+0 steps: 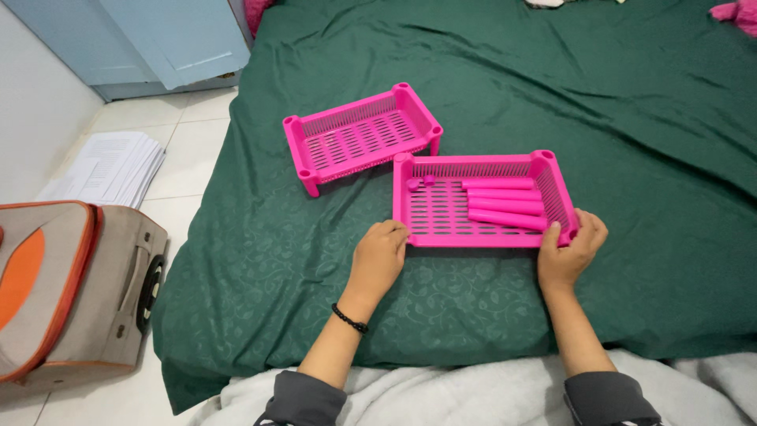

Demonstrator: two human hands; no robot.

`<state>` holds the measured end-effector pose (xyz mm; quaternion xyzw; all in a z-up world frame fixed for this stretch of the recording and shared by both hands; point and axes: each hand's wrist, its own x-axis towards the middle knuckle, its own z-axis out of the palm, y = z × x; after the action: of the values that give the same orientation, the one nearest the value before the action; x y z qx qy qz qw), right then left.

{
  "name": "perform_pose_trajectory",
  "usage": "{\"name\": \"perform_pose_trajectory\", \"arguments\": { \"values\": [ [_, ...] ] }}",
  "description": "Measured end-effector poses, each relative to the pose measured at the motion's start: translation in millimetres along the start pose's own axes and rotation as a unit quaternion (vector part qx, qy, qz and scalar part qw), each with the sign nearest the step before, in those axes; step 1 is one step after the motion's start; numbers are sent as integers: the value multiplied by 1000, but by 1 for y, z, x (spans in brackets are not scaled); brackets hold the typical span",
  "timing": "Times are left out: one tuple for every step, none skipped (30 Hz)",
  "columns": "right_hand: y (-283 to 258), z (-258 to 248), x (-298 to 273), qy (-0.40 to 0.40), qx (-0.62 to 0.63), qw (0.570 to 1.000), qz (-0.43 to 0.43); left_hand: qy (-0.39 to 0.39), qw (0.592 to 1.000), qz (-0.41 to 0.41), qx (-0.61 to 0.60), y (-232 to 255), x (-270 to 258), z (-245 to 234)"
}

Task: The person assembles a two-tier pink plastic rack on a bed. They insert cylindrical legs into the bottom tray, attach the top tray, and secure the structure by pressing the joints.

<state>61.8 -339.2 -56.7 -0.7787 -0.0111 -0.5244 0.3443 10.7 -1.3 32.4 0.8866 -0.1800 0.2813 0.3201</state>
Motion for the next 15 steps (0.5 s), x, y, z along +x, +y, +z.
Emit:
{"name": "perform_pose_trajectory", "arguments": {
  "values": [
    [4, 0, 0, 7, 6, 1000, 26, -2, 1000, -12, -2, 1, 4, 1],
    [9, 1, 1, 13, 13, 999, 50, -3, 1000, -25, -5, 2, 10, 4],
    [14, 3, 0, 8, 61, 993, 101, -3, 999, -38, -7, 2, 17, 8],
    [17, 6, 0, 1, 108, 983, 151, 9, 1000, -26, -15, 2, 23, 13],
    [21, 7, 0, -7, 155, 968, 200, 21, 999, -14, -22, 2, 31, 20],
    [24, 9, 0, -4, 168, 968, 189, 32, 999, -2, -28, 0, 40, 29],
    [27, 10, -1, -2, 180, 967, 179, 32, 999, -6, -26, -3, 49, 38],
    [30, 10, -1, 2, 191, 967, 169, 30, 999, -10, -27, -6, 60, 50],
    [32, 9, -1, -3, 183, 968, 174, 28, 999, -14, -27, -10, 69, 62],
    [32, 8, -2, -7, 175, 968, 179, 16, 1000, -16, 9, -14, 77, 73],
    [32, 7, -3, -10, 166, 969, 184, 4, 999, -19, 44, -18, 84, 84],
    [31, 8, -2, -11, 172, 968, 181, -8, 997, -21, 80, -23, 92, 96],
    [31, 8, -3, -11, 177, 968, 179, -9, 994, -26, 107, -27, 98, 108],
    [29, 9, -4, -11, 183, 967, 176, -9, 990, -31, 134, -31, 104, 119],
    [28, 9, -4, -11, 185, 964, 190, -10, 986, -36, 161, -35, 109, 129]
  ]
}}
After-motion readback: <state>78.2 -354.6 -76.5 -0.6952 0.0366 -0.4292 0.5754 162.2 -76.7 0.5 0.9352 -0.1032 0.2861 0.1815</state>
